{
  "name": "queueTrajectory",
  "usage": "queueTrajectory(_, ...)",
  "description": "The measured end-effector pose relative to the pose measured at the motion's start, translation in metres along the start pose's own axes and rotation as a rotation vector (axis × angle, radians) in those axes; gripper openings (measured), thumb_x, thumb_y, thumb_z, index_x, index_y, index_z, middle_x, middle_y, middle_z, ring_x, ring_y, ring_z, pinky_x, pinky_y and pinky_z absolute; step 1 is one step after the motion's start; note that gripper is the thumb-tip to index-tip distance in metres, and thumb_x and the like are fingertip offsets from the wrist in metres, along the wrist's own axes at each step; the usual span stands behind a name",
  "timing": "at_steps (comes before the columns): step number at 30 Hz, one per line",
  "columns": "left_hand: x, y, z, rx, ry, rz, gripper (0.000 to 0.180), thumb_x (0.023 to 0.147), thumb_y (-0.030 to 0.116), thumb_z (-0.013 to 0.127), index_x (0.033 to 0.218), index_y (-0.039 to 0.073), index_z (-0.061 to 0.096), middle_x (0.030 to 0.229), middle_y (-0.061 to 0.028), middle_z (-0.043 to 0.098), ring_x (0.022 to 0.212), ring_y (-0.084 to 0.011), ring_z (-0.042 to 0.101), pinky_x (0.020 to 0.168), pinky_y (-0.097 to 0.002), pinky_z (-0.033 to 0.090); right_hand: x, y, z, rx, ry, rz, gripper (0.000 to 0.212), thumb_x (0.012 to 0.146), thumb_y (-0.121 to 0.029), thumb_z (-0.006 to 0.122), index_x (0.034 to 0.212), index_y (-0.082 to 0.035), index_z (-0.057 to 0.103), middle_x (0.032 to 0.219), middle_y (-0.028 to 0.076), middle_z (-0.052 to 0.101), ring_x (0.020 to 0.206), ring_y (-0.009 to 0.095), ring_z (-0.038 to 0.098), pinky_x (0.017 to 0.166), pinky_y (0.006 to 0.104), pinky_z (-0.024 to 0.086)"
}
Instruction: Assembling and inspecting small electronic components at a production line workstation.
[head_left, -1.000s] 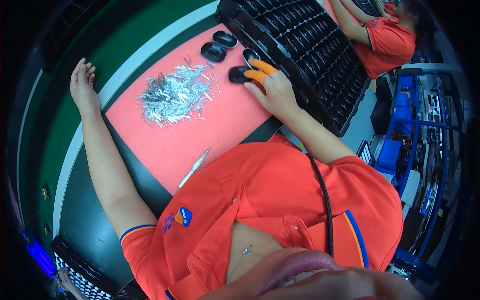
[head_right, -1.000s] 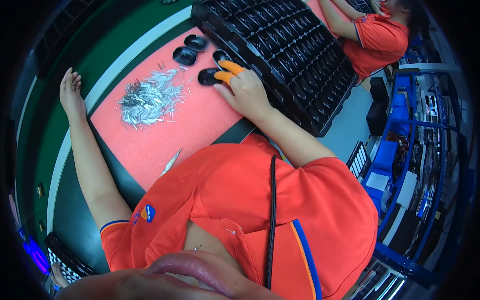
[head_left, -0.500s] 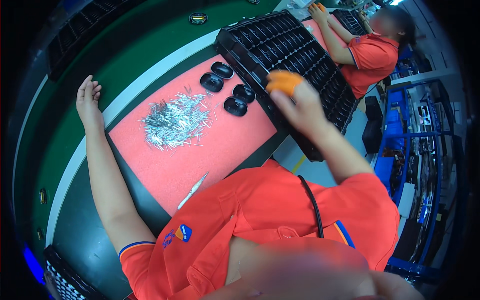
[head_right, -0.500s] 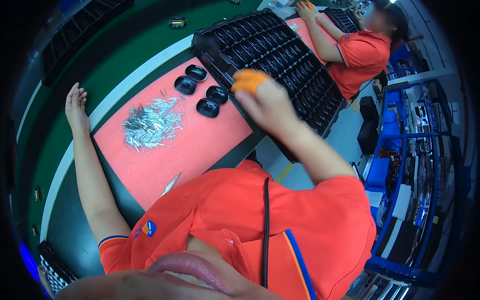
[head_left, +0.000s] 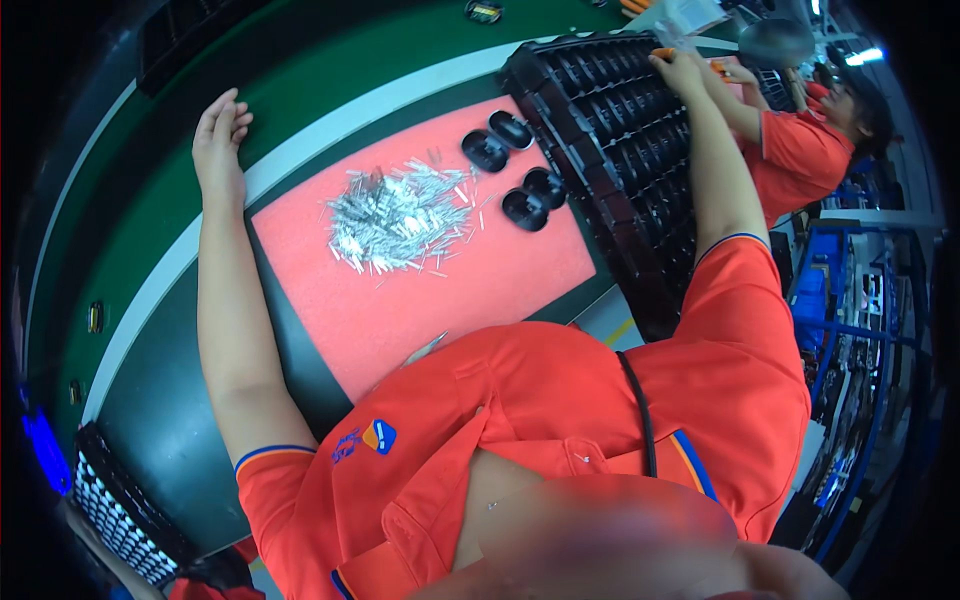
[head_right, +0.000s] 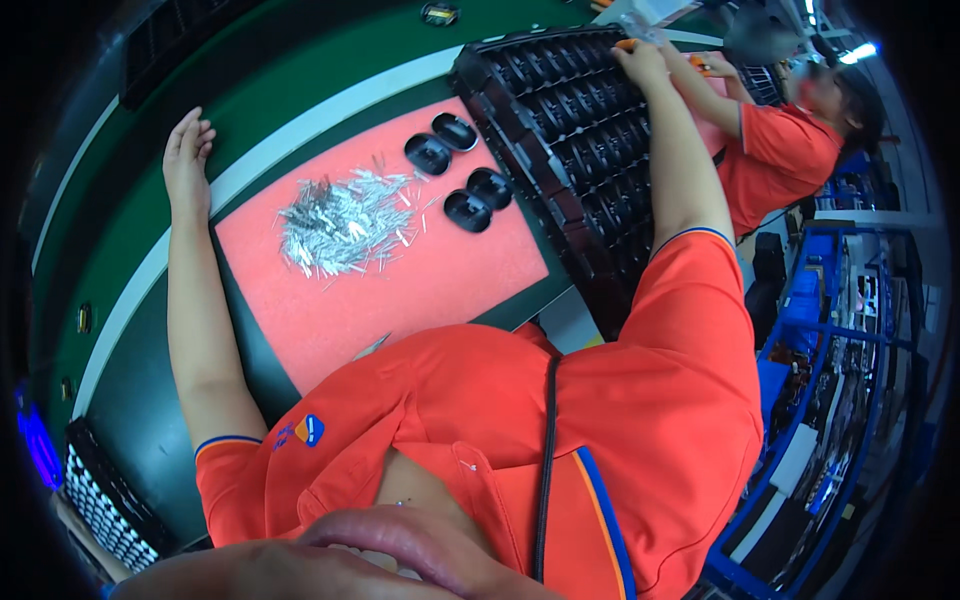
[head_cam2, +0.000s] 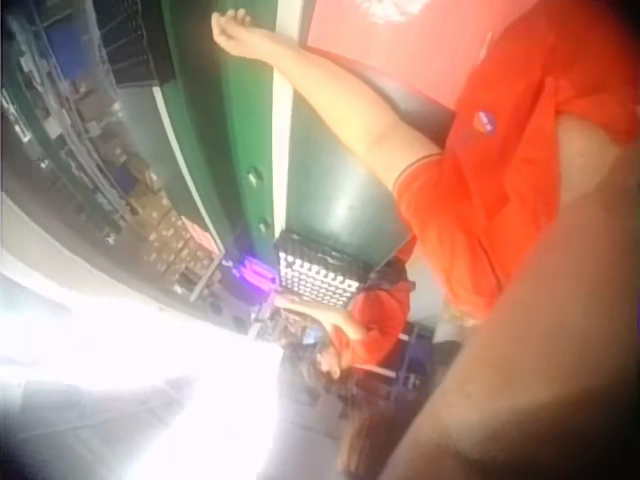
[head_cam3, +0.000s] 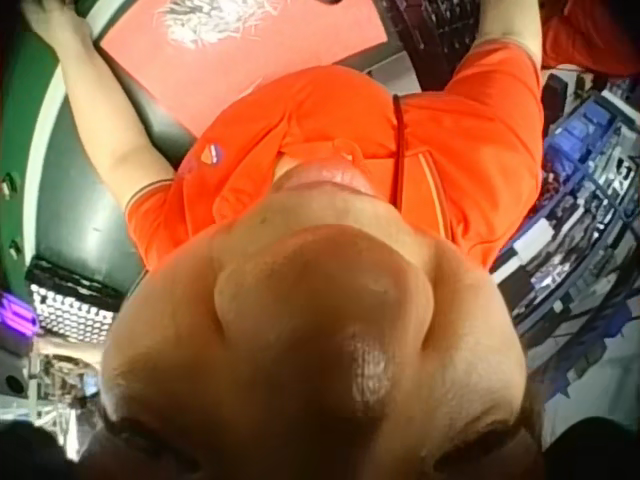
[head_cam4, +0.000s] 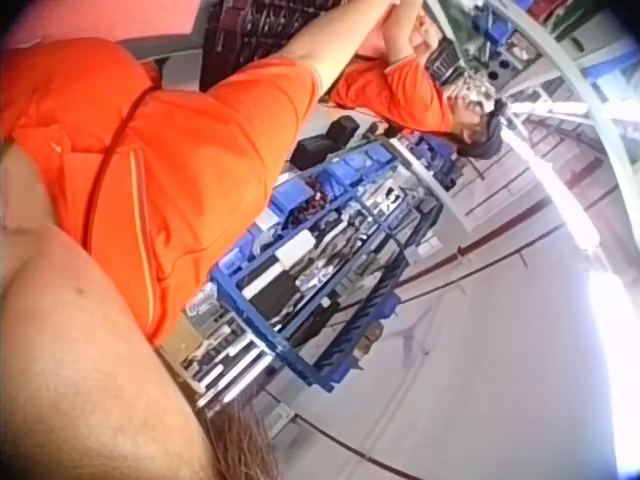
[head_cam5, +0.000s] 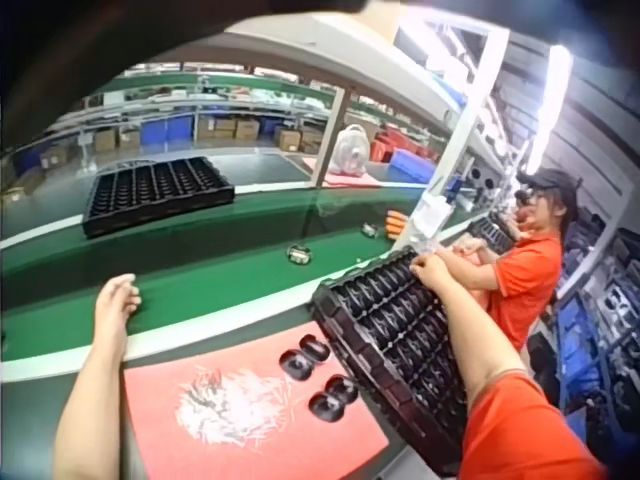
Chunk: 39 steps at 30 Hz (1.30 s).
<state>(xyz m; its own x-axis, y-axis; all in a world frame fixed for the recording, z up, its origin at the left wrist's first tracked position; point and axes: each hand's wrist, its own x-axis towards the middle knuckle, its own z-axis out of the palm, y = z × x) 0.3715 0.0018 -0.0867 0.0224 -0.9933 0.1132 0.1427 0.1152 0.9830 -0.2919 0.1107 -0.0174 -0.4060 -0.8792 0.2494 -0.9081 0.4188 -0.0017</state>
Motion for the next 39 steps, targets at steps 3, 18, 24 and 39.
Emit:
queueTrajectory(3, -0.002, 0.001, 0.0, 0.049, 0.031, 0.012, 0.029, 0.095, 0.021, 0.056, 0.118, 0.005, 0.061, 0.1, -0.0038, 0.064, 0.091, -0.0096, 0.059, 0.082, -0.0213, 0.045, 0.001, -0.015, -0.008, -0.17, -0.091, -0.007, 0.04, 0.085, -0.042, 0.062, 0.104, -0.007, 0.068, 0.1, 0.019, 0.068, 0.094, 0.034, 0.065, 0.084, 0.0409, 0.05)
queueTrajectory(18, 0.004, -0.011, -0.001, 0.076, -0.012, 0.064, 0.027, 0.094, 0.019, 0.056, 0.117, 0.004, 0.062, 0.098, -0.0041, 0.065, 0.089, -0.0093, 0.06, 0.081, -0.0213, 0.047, -0.025, -0.005, -0.026, -0.25, 0.225, -0.085, 0.04, 0.088, -0.041, 0.056, 0.097, -0.003, 0.068, 0.089, 0.023, 0.066, 0.084, 0.038, 0.065, 0.076, 0.0454, 0.051)
queueTrajectory(24, 0.014, -0.022, -0.008, 0.025, -0.039, 0.097, 0.027, 0.094, 0.019, 0.057, 0.116, 0.005, 0.062, 0.099, -0.0051, 0.066, 0.089, -0.0099, 0.061, 0.079, -0.0209, 0.047, -0.135, -0.088, -0.095, -0.084, 0.293, -0.341, 0.038, 0.089, -0.035, 0.062, 0.105, -0.001, 0.065, 0.094, 0.018, 0.066, 0.087, 0.032, 0.064, 0.076, 0.0371, 0.049)
queueTrajectory(39, 0.006, -0.009, -0.001, 0.033, -0.023, 0.094, 0.025, 0.09, 0.009, 0.053, 0.112, 0.002, 0.06, 0.087, -0.0064, 0.062, 0.079, -0.0162, 0.059, 0.072, -0.0262, 0.048, -0.357, -0.229, -0.069, 0.345, 0.027, -0.703, 0.022, 0.081, -0.013, 0.069, 0.102, -0.008, 0.066, 0.114, 0.005, 0.062, 0.09, 0.022, 0.056, 0.08, 0.0343, 0.04)
